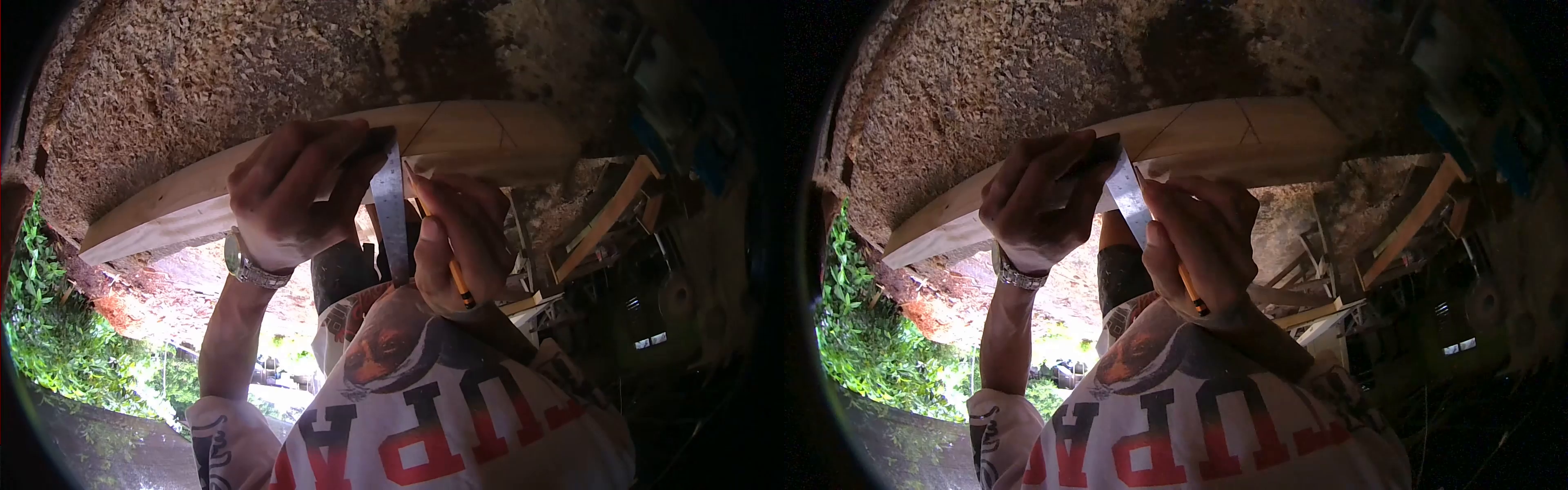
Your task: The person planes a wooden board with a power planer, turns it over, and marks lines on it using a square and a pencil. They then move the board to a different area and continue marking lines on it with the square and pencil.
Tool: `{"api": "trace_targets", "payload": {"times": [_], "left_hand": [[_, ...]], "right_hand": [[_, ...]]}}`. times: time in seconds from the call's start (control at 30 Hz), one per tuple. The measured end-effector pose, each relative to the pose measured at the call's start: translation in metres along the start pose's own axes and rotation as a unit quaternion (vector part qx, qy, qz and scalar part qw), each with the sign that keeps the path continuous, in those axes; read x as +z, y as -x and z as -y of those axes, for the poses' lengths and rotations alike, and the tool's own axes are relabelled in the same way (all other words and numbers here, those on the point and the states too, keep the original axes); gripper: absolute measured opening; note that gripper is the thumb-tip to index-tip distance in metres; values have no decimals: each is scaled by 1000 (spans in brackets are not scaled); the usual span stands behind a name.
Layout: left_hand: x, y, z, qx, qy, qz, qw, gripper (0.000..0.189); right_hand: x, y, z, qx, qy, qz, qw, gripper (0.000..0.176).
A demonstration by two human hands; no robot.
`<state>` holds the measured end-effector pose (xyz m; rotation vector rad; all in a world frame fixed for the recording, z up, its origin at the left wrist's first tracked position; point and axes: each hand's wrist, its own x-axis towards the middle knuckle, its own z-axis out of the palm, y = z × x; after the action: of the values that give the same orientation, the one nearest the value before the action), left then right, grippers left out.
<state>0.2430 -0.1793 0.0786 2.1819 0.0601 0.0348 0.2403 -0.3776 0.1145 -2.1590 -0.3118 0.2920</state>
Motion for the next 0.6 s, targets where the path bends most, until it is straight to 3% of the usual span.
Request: {"api": "trace_targets", "payload": {"times": [0.6], "left_hand": [[1, 0, 1, 1, -7, -8, 1000, 29]], "right_hand": [[-1, 0, 1, -16, 35, 37, 999, 33]]}}
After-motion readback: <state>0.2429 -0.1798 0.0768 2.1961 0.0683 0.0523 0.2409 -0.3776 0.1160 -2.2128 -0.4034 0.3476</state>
